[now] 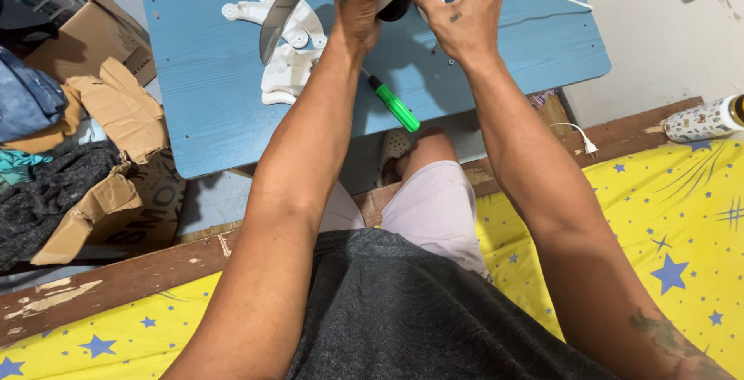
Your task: The person assembles white plastic fan components on a blue table using a green-handled screwdriver. They attach curved plastic pieces to a central hub, insert screws, and tighten them, then connect a power cord to the assembly.
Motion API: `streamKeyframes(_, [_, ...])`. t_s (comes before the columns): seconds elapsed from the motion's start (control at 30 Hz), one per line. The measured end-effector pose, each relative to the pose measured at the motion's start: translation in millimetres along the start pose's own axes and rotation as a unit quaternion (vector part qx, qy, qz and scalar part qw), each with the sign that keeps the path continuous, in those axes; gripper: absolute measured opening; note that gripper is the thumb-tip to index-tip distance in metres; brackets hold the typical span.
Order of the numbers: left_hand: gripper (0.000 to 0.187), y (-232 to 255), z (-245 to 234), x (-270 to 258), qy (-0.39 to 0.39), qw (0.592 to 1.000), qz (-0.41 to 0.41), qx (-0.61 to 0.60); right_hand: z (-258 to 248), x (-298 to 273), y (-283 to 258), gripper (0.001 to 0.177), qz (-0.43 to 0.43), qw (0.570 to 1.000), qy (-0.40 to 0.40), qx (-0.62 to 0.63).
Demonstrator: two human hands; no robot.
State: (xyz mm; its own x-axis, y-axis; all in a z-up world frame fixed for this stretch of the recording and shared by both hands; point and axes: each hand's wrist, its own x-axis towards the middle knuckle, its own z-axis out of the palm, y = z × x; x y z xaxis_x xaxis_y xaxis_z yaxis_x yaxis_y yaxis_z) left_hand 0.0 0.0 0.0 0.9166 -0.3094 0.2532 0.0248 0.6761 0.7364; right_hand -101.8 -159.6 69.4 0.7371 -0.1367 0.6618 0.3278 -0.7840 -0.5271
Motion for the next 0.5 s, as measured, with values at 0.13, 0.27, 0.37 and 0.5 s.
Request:
streamKeyframes(0.13, [0.023, 12.0, 9.7, -3.3, -0.017, 1.000, -0.013, -0.015, -7.8, -1.0, -3.2, 0.040, 0.004, 0.992, -0.112, 0.052])
streamKeyframes(0.27, [0.023, 24.4, 7.1, -7.0, -0.079, 0.995, -0.052, -0.018, -9.6, -2.0, -6.1, 0.041, 0.028, 0.963, -0.206, 0.172])
streamKeyframes(0.37, [0.023, 24.3, 3.7, -8.2, -0.084, 0.995, -0.050, -0.022, -10.9, -3.0, -7.7, 0.040, 0.013, 0.960, -0.213, 0.183])
streamKeyframes(0.5, [0.029, 16.8, -1.2, -7.9, -0.049, 0.996, -0.021, -0.068, -8.6, -3.2, -13.0, 0.040, 0.024, 0.951, -0.208, 0.226])
